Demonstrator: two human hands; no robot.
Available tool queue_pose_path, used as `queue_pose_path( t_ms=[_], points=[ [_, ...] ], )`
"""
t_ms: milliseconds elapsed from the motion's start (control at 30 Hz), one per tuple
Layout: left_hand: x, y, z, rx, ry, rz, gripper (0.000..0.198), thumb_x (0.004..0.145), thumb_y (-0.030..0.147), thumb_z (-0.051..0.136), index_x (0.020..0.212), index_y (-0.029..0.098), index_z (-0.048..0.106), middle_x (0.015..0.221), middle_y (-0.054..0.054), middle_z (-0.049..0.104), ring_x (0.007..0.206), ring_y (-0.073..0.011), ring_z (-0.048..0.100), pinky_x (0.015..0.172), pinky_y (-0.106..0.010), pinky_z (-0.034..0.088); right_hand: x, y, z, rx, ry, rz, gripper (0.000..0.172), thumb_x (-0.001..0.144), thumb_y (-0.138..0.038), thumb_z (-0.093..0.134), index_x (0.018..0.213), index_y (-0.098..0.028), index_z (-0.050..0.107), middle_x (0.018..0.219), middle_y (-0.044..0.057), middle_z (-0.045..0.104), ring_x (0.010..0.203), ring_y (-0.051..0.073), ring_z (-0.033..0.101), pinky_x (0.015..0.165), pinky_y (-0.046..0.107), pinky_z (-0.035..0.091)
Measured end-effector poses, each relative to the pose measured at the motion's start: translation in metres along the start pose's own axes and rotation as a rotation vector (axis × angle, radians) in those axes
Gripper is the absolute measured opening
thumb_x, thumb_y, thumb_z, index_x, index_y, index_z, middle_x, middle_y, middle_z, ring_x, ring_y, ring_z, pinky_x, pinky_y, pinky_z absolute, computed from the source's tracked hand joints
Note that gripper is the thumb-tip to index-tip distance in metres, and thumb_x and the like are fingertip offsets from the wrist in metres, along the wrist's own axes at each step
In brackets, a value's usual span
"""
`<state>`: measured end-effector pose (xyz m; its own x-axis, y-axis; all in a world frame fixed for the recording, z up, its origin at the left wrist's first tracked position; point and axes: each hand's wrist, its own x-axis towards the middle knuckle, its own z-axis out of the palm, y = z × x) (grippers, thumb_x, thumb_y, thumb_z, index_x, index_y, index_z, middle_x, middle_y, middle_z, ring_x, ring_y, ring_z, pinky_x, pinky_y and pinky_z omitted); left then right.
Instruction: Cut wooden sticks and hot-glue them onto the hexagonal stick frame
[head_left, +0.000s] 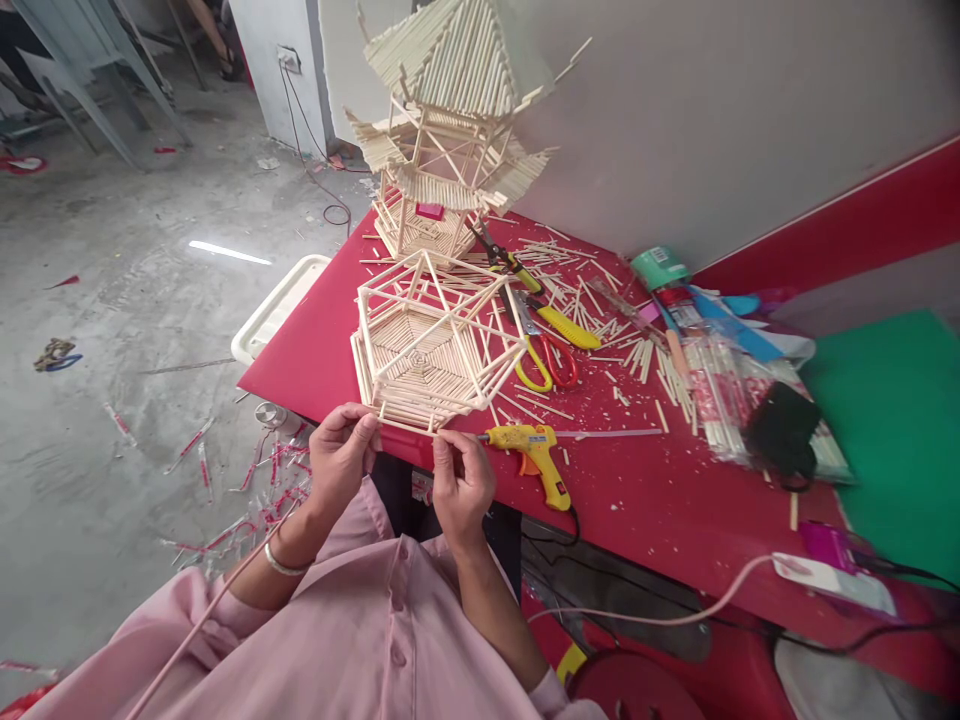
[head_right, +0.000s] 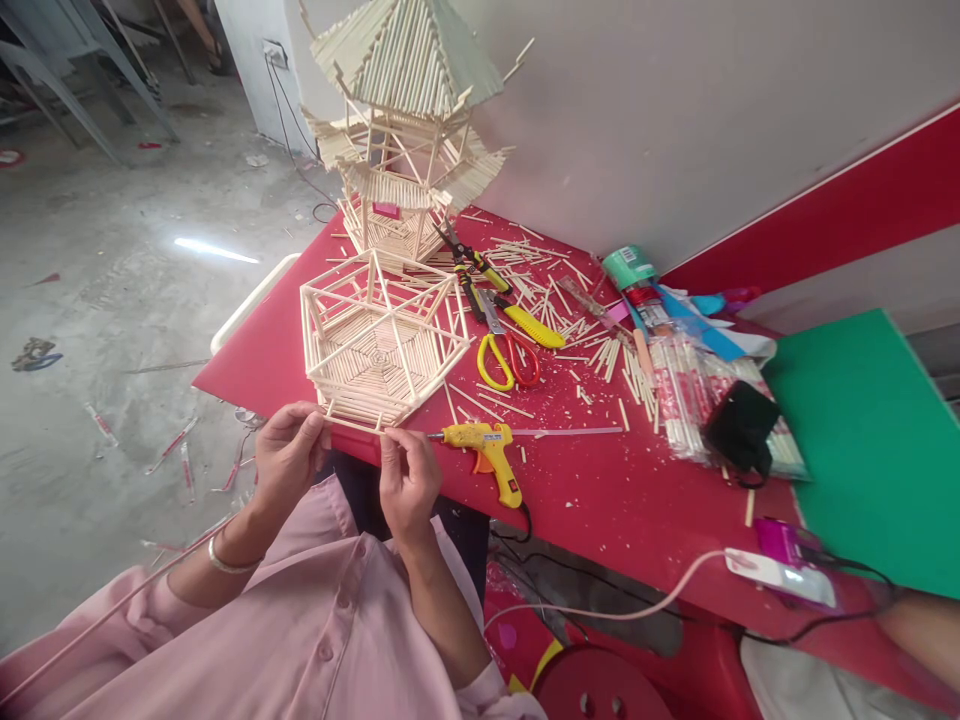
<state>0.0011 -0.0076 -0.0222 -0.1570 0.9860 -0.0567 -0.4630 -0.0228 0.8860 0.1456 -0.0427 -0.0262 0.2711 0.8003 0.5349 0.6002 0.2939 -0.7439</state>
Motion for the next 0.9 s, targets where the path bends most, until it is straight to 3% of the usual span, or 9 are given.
queue_pose_path(
  t_ms=[900],
  points=[
    [0.0001, -0.0009, -0.0008, 0.006, 0.004, -0.003, 0.019, 0.079, 0.033, 0.074, 0.080, 0.017, 0.063, 0.051, 0.005, 0.057, 0.031, -0.0038, 0.042, 0.031, -0.015, 0.029, -0.0004, 0.0002, -0.0001, -0.026, 0.008, -0.011, 0.010, 0.093, -0.020, 0.056, 0.098, -0.020, 0.065, 0.084, 0.004, 0.068, 0.078, 0.015, 0.065, 0.072, 0.028, 0.054]
  ],
)
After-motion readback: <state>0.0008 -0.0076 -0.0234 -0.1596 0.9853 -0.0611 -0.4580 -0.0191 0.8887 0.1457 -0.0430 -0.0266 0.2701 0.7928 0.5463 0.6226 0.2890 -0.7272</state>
